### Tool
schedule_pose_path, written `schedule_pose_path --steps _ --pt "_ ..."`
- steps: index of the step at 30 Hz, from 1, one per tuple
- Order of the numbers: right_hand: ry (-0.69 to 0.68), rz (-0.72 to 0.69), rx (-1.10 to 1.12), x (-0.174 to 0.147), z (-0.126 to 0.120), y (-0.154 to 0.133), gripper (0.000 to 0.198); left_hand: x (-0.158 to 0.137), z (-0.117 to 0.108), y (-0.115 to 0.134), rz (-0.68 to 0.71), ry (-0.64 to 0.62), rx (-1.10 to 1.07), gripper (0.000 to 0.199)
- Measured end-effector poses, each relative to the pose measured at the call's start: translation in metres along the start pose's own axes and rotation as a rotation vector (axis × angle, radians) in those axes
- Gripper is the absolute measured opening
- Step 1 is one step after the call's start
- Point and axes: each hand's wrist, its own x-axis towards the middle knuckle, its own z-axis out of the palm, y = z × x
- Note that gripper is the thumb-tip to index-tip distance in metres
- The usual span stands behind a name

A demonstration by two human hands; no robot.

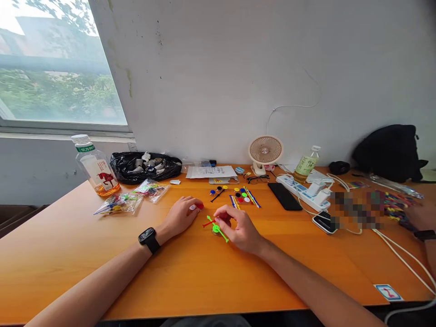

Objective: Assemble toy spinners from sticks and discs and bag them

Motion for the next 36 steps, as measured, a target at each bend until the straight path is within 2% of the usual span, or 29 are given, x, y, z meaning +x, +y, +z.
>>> schedule_pose_path --steps 6,14,22,26,32,36 --pt "-0.048 -0.018 -0.011 -0.003 0.001 -0.007 0.007 0.001 -0.001 0.000 -0.002 -0.007 0.004 0.021" --pt "-0.112 -0.038 -0.100 -0.004 0.000 -0.001 0.010 0.000 0.000 -0.001 0.002 -0.008 0.010 0.021" --pt "-0.056 0.004 -0.165 -0.006 -0.014 0.007 0.018 -0.001 -0.002 0.004 -0.003 -0.018 -0.001 0.018" --pt "-0.015 0.018 -0.191 -0.005 -0.019 0.011 0.016 -0.001 -0.002 0.005 0.017 -0.025 -0.001 0.019" --pt "0.110 0.094 -0.010 -0.002 -0.021 0.016 0.007 -0.001 -0.001 0.003 0.004 -0.029 -0.009 0.017" --pt "0.203 0.053 0.015 -0.001 -0.019 0.015 0.010 -0.002 -0.001 0.003 0.010 -0.034 -0.018 0.018"
